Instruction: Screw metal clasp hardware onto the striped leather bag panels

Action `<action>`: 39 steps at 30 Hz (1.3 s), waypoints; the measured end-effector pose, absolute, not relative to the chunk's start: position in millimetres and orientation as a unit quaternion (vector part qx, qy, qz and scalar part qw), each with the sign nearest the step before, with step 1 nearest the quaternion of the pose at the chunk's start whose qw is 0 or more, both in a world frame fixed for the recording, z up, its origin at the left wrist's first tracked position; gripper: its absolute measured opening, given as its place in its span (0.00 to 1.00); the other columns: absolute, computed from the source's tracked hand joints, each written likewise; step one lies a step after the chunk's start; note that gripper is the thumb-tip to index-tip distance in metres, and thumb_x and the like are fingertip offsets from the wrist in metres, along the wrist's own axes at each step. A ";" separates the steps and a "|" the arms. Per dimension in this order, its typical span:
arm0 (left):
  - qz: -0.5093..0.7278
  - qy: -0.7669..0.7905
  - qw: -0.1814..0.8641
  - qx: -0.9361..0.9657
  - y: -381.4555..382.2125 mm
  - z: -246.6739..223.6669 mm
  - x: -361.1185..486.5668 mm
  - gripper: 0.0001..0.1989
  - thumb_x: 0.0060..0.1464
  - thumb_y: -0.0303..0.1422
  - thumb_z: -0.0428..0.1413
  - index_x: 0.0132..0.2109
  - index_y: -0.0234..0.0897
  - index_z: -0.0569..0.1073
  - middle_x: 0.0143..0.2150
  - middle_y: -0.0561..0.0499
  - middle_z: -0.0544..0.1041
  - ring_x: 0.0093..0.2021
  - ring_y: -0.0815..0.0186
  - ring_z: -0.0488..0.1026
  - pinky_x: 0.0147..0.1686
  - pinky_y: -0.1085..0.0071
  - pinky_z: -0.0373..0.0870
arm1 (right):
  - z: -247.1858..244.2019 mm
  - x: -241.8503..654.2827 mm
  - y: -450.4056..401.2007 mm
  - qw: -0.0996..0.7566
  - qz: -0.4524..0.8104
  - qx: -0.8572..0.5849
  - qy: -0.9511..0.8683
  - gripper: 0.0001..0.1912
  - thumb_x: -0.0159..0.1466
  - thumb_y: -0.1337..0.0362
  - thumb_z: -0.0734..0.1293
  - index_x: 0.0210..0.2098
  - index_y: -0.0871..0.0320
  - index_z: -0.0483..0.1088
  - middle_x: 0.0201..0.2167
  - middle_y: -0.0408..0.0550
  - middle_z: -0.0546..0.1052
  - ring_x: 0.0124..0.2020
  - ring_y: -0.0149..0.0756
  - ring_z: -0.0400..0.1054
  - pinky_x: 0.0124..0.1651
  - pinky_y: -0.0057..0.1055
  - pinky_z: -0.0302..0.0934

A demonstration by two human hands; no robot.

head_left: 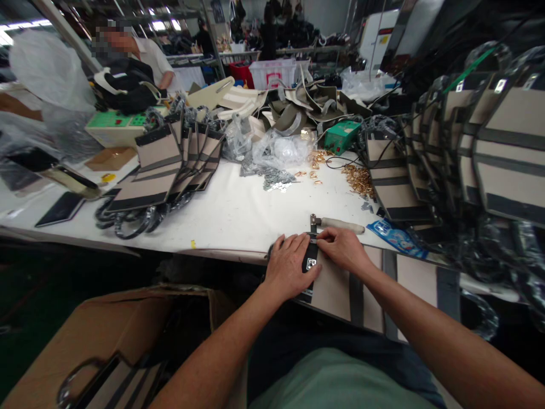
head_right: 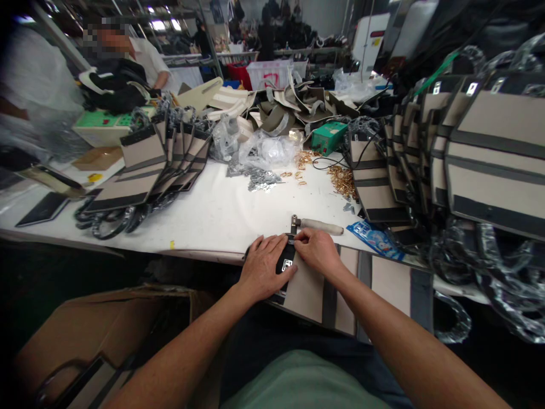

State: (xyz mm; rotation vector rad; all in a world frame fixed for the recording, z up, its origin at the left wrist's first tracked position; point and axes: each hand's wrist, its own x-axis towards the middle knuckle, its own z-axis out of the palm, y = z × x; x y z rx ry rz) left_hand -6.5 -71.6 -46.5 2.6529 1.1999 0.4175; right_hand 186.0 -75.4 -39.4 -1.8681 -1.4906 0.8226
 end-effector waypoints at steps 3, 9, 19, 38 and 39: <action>0.154 0.406 0.100 0.895 -70.8 -46.4 -6.3 0.34 0.61 0.48 0.56 0.70 0.41 0.61 0.70 0.47 0.67 0.68 0.54 0.64 0.71 0.49 0.51 | -37.4 184.9 -73.5 0.284 0.320 -0.708 -0.562 0.08 0.58 0.65 0.67 0.33 0.57 0.79 0.24 0.44 0.79 0.26 0.36 0.73 0.31 0.30 0.61; 0.183 0.398 0.097 0.893 -58.9 -44.1 -2.5 0.20 0.66 0.41 0.54 0.62 0.47 0.72 0.62 0.50 0.75 0.59 0.56 0.70 0.57 0.52 0.66 | -31.3 185.1 -68.6 0.257 0.366 -0.702 -0.554 0.07 0.59 0.65 0.66 0.32 0.56 0.77 0.18 0.41 0.76 0.22 0.35 0.71 0.28 0.29 0.60; 0.229 0.419 0.111 0.872 -35.7 -52.0 5.3 0.09 0.65 0.38 0.58 0.48 0.51 0.82 0.47 0.53 0.82 0.48 0.60 0.73 0.46 0.58 0.67 | -31.6 202.1 -79.0 0.287 0.367 -0.656 -0.593 0.10 0.63 0.62 0.66 0.38 0.55 0.80 0.19 0.39 0.76 0.23 0.34 0.71 0.30 0.30 0.61; 0.250 0.409 0.151 0.865 -24.6 -56.5 5.2 0.06 0.61 0.36 0.62 0.45 0.52 0.83 0.47 0.54 0.81 0.50 0.60 0.74 0.48 0.57 0.69 | -60.0 205.3 -86.2 0.348 0.191 -0.581 -0.711 0.06 0.68 0.65 0.67 0.39 0.55 0.79 0.36 0.47 0.80 0.38 0.40 0.74 0.44 0.35 0.66; 0.251 0.407 0.152 0.865 -24.7 -56.3 5.5 0.07 0.61 0.36 0.62 0.45 0.52 0.83 0.47 0.54 0.81 0.50 0.60 0.74 0.48 0.58 0.69 | -62.3 205.0 -86.3 0.349 0.183 -0.579 -0.714 0.07 0.69 0.65 0.67 0.40 0.55 0.78 0.36 0.47 0.80 0.38 0.40 0.74 0.44 0.34 0.66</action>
